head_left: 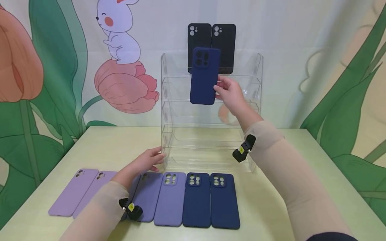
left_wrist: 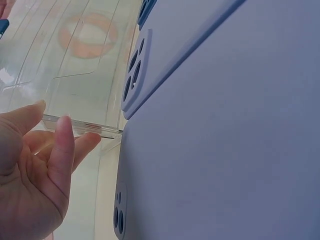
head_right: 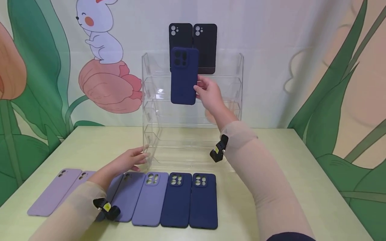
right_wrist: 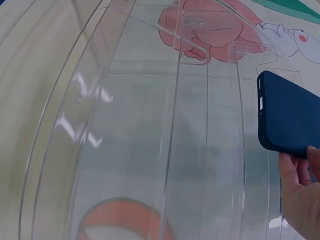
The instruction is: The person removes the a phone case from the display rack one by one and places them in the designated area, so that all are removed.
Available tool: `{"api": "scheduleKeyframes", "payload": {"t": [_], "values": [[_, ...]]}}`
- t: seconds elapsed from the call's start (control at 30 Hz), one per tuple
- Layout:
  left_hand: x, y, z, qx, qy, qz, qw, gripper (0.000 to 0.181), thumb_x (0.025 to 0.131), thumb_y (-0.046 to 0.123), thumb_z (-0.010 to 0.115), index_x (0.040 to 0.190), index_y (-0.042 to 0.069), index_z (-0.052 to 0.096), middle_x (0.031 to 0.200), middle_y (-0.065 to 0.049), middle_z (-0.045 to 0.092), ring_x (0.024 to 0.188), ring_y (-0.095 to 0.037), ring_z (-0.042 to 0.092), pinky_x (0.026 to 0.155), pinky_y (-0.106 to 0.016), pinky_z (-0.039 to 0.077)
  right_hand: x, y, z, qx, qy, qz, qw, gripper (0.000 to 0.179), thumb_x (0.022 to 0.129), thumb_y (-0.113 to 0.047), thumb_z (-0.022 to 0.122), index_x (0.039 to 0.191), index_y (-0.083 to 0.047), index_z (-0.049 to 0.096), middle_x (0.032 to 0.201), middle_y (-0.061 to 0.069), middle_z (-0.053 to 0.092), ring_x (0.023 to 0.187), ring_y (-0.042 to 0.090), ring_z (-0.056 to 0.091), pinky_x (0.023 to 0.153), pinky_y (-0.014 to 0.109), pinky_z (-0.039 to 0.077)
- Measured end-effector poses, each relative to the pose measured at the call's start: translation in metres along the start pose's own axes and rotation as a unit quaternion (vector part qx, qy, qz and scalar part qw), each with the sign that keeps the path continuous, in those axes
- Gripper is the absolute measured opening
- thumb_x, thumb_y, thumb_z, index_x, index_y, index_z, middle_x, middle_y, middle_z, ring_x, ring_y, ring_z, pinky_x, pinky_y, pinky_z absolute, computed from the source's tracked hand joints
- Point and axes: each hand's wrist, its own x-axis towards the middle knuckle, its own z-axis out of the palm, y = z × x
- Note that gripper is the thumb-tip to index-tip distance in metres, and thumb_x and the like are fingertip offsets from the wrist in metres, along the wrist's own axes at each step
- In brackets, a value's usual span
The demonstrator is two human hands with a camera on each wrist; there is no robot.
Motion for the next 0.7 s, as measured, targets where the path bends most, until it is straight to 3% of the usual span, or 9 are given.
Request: {"api": "scheduleKeyframes", "payload": {"t": [0.7], "values": [[-0.002, 0.0, 0.0, -0.002, 0.002, -0.002, 1.0, 0.056, 0.1, 0.025, 0.044, 0.149, 0.008, 0.021, 0.141, -0.023, 0.037, 0.122, -0.037, 0.045, 0.07, -0.035, 0.052, -0.027, 0.017, -0.006, -0.02, -0.008, 0.029, 0.9993, 0.036, 0.095, -0.005, 0.052, 0.131, -0.002, 0.049, 0.116, 0.016, 0.057, 0.102, 0.024, 0.057, 0.085, 0.035, 0.05]]}}
